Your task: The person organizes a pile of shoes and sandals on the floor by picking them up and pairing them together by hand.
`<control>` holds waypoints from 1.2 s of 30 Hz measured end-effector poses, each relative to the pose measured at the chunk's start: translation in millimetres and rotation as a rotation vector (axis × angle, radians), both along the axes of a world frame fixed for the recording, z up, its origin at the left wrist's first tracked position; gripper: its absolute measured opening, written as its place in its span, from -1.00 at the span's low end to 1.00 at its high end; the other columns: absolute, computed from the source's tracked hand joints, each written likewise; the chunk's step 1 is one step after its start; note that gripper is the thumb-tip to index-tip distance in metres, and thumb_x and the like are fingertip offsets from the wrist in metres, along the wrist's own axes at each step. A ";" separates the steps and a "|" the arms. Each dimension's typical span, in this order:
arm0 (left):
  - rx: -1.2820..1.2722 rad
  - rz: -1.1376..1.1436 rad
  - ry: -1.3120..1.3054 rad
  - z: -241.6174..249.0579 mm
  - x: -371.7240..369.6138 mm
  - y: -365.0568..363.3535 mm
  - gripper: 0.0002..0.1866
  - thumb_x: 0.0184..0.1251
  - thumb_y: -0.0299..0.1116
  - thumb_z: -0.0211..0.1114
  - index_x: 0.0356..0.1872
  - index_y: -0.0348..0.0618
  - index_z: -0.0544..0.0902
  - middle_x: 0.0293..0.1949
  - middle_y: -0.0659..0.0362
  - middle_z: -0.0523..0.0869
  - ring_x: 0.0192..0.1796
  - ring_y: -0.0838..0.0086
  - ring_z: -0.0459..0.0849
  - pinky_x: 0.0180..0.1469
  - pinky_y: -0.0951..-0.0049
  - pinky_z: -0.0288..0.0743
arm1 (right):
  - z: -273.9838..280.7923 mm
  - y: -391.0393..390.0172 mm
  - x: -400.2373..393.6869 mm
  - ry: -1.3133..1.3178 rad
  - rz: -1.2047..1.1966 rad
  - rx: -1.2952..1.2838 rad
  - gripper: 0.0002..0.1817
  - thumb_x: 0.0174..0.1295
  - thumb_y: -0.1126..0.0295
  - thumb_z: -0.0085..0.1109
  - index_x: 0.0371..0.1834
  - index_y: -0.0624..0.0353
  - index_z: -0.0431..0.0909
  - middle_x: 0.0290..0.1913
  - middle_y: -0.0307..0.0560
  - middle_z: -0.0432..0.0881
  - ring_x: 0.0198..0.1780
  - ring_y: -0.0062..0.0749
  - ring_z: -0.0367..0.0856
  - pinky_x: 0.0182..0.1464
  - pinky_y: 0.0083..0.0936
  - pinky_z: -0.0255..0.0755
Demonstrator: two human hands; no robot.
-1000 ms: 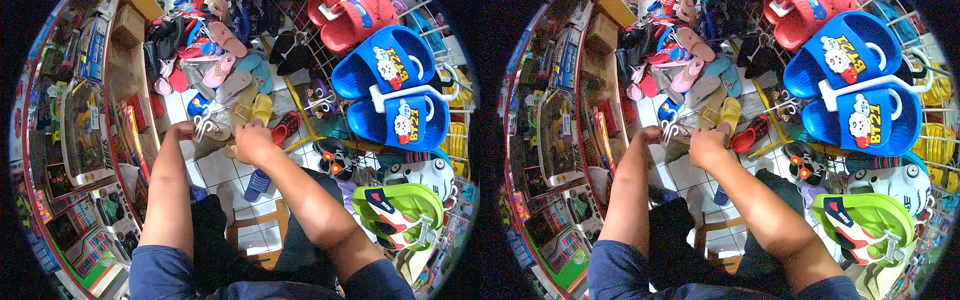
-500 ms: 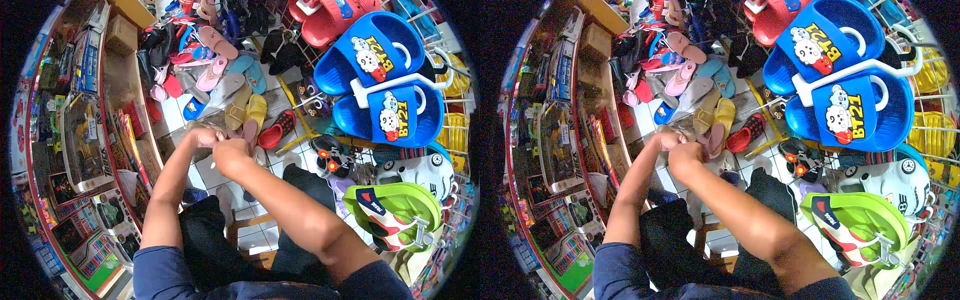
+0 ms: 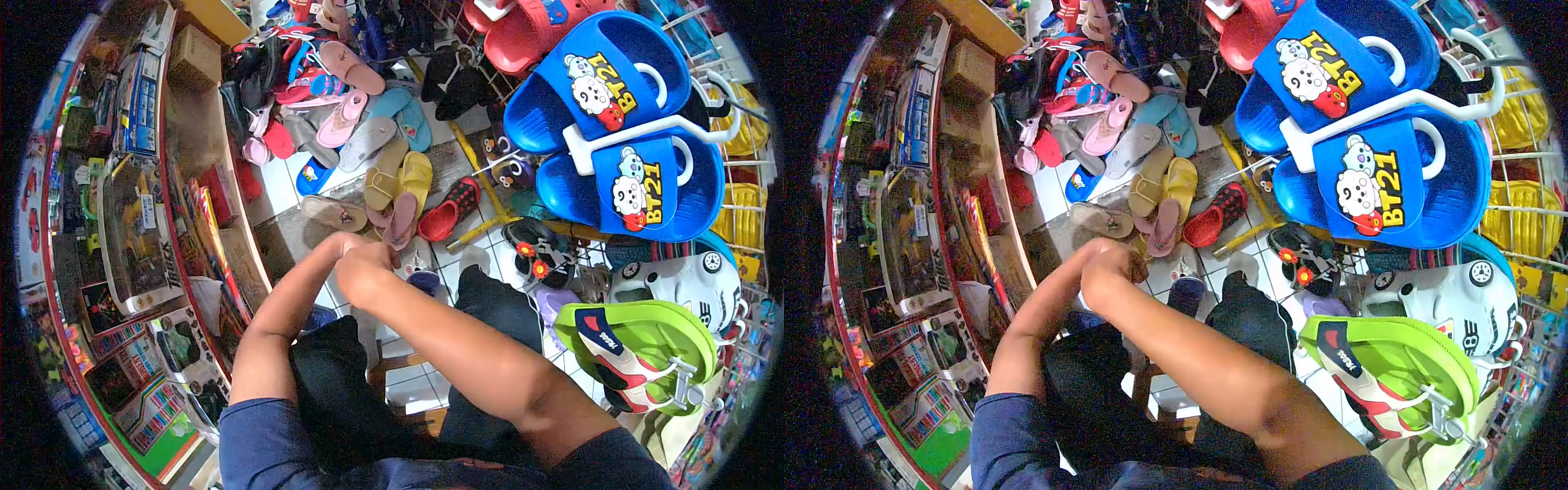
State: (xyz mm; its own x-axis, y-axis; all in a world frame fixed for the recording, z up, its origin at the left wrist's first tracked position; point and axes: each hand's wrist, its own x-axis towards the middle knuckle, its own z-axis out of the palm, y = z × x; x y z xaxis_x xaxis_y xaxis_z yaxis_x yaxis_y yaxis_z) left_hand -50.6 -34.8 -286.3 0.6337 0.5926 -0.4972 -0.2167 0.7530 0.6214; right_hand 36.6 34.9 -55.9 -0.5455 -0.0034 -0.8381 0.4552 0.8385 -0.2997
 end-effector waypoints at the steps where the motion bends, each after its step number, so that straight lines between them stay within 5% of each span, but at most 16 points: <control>1: -0.007 -0.011 0.005 15.7 6.1 8.4 -0.75 0.04 -0.34 0.38 -0.33 -0.34 0.64 -0.35 0.16 0.69 -0.29 0.48 0.62 -0.18 0.38 0.50 | 2.3 -0.8 0.9 0.001 0.128 -0.001 -0.70 0.08 0.37 0.26 -0.07 0.01 0.72 0.00 -0.20 0.71 -0.04 -0.25 0.69 -0.19 -0.05 0.58; 4: -0.029 0.013 0.169 32.1 16.0 22.0 -0.75 0.08 -0.29 0.36 -0.41 -0.34 0.63 -0.42 0.16 0.67 -0.31 0.46 0.61 -0.20 0.36 0.50 | 1.4 -14.9 4.7 -0.008 0.208 0.043 -0.69 0.06 0.39 0.27 -0.07 0.03 0.72 0.02 -0.16 0.70 -0.03 -0.24 0.68 -0.18 -0.01 0.57; 6: 0.003 0.140 0.602 -26.0 4.9 2.9 -0.60 0.00 -0.23 0.40 -0.24 -0.37 0.61 -0.25 0.02 0.67 -0.18 0.33 0.63 -0.12 0.29 0.51 | -0.4 -19.5 4.4 -0.019 0.165 0.094 -0.68 0.05 0.40 0.27 -0.08 0.05 0.72 0.02 -0.15 0.70 -0.03 -0.23 0.68 -0.17 0.00 0.57; 7: 0.035 0.266 1.030 -47.8 0.7 -7.3 -0.41 -0.09 -0.16 0.43 -0.06 -0.41 0.59 -0.07 -0.13 0.67 -0.05 0.20 0.65 -0.04 0.22 0.52 | -0.4 -18.3 4.8 -0.012 0.189 0.054 -0.68 0.05 0.40 0.27 -0.08 0.05 0.72 0.02 -0.12 0.69 -0.02 -0.20 0.68 -0.16 0.01 0.56; 9: 0.152 0.491 1.707 -48.6 -1.0 -15.9 -0.36 -0.10 -0.06 0.41 -0.08 -0.42 0.58 -0.12 -0.18 0.64 -0.03 0.09 0.63 0.02 0.17 0.51 | 0.5 -16.4 6.5 -0.009 0.212 0.014 -0.68 0.04 0.40 0.28 -0.08 0.05 0.72 0.02 -0.09 0.69 -0.02 -0.17 0.68 -0.14 0.02 0.55; 12: 0.095 0.221 1.819 -53.1 -41.0 -24.9 -0.26 -0.04 0.01 0.39 0.02 -0.46 0.49 -0.16 -0.18 0.61 0.02 -0.02 0.59 0.08 0.15 0.49 | 5.7 -10.2 3.7 -0.021 0.193 -0.007 -0.69 0.04 0.38 0.28 -0.09 0.05 0.72 0.01 -0.07 0.69 -0.03 -0.13 0.68 -0.12 0.04 0.54; 15: -0.127 0.331 1.696 -59.5 -56.7 -24.8 -0.18 -0.01 0.01 0.38 0.12 -0.51 0.37 -0.05 -0.24 0.54 0.16 -0.07 0.50 0.13 0.18 0.47 | 3.8 -10.4 2.6 -0.046 0.231 -0.038 -0.69 0.04 0.37 0.28 -0.10 0.06 0.72 0.00 -0.05 0.70 -0.05 -0.14 0.69 -0.11 0.04 0.54; 16: -0.188 0.228 1.546 -56.7 -63.5 -23.1 -0.16 0.06 -0.01 0.34 0.22 -0.49 0.27 0.16 -0.27 0.43 0.22 -0.05 0.46 0.19 0.22 0.44 | 1.3 -11.2 0.9 -0.061 0.224 -0.019 -0.70 0.04 0.37 0.28 -0.11 0.05 0.73 -0.02 -0.07 0.71 -0.08 -0.14 0.70 -0.12 0.04 0.53; 20: -0.251 0.197 1.438 -63.7 -63.6 -4.4 -0.14 0.06 -0.09 0.35 0.31 -0.41 0.22 0.35 -0.24 0.24 0.32 0.00 0.37 0.24 0.22 0.40 | 11.8 -4.8 -1.3 -0.233 0.237 0.063 -0.71 0.05 0.34 0.30 -0.12 0.06 0.72 -0.07 -0.10 0.72 -0.14 -0.15 0.69 -0.17 0.06 0.52; 23: 0.227 0.061 1.786 -56.0 -38.9 23.6 0.08 -0.07 -0.17 0.45 0.46 -0.22 -0.01 0.44 -0.04 0.17 0.42 0.07 0.25 0.35 0.10 0.27 | -4.8 4.8 -1.2 -0.293 0.163 0.119 -0.70 0.06 0.33 0.30 -0.10 0.07 0.71 -0.07 -0.12 0.71 -0.15 -0.17 0.68 -0.22 0.07 0.52; 25: 0.400 0.099 1.809 -12.5 -19.4 55.7 -0.07 0.03 -0.30 0.31 0.48 0.02 0.04 0.43 0.04 0.23 0.34 0.09 0.36 0.27 0.07 0.33 | 4.9 29.4 1.5 -0.179 0.029 0.129 -0.67 0.11 0.33 0.26 -0.02 0.07 0.69 0.05 -0.13 0.67 -0.05 -0.16 0.67 -0.20 0.05 0.55; 26: 0.579 0.107 1.835 -68.9 -32.7 66.0 -0.25 0.09 -0.30 0.24 0.39 -0.04 0.25 0.38 0.01 0.31 0.27 0.13 0.43 0.18 0.05 0.38 | -0.5 39.1 -1.6 -0.278 0.087 0.154 -0.66 0.13 0.34 0.23 0.01 0.02 0.68 0.08 -0.16 0.66 -0.02 -0.18 0.67 -0.15 0.07 0.55; 29: 0.590 -0.012 1.617 4.5 8.3 105.1 -0.45 0.17 -0.26 0.14 0.25 -0.08 0.45 0.31 0.02 0.42 0.24 0.19 0.46 0.13 0.05 0.39 | 5.1 66.6 1.8 -0.334 0.022 0.181 -0.65 0.12 0.34 0.23 0.01 0.01 0.67 0.08 -0.17 0.66 0.02 -0.22 0.67 -0.10 0.03 0.57; 31: 0.579 -0.061 1.560 -47.0 41.5 104.0 -0.45 0.17 -0.25 0.14 0.25 -0.09 0.45 0.31 0.01 0.42 0.24 0.18 0.46 0.13 0.06 0.39 | -1.1 73.7 1.9 -0.297 -0.093 0.255 -0.63 0.08 0.31 0.26 0.01 0.02 0.67 0.07 -0.17 0.67 0.03 -0.22 0.67 -0.09 0.01 0.57; 36: 0.500 -0.450 1.025 -52.7 120.7 78.7 -0.44 0.19 -0.19 0.14 0.25 -0.11 0.44 0.30 -0.01 0.42 0.24 0.15 0.46 0.14 0.08 0.41 | 15.5 76.4 3.2 -0.162 -0.172 0.296 -0.52 -0.04 0.23 0.35 0.03 0.06 0.65 0.05 -0.13 0.68 0.03 -0.23 0.68 -0.07 -0.07 0.58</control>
State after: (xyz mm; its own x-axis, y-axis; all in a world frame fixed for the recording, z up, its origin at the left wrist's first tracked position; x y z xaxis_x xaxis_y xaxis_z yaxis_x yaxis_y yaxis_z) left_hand 70.1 43.9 -339.0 0.2808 0.6903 -0.6669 0.7603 0.2641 0.5934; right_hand 39.8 111.3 -40.4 -0.3771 0.3321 -0.8646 0.6181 0.7854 0.0321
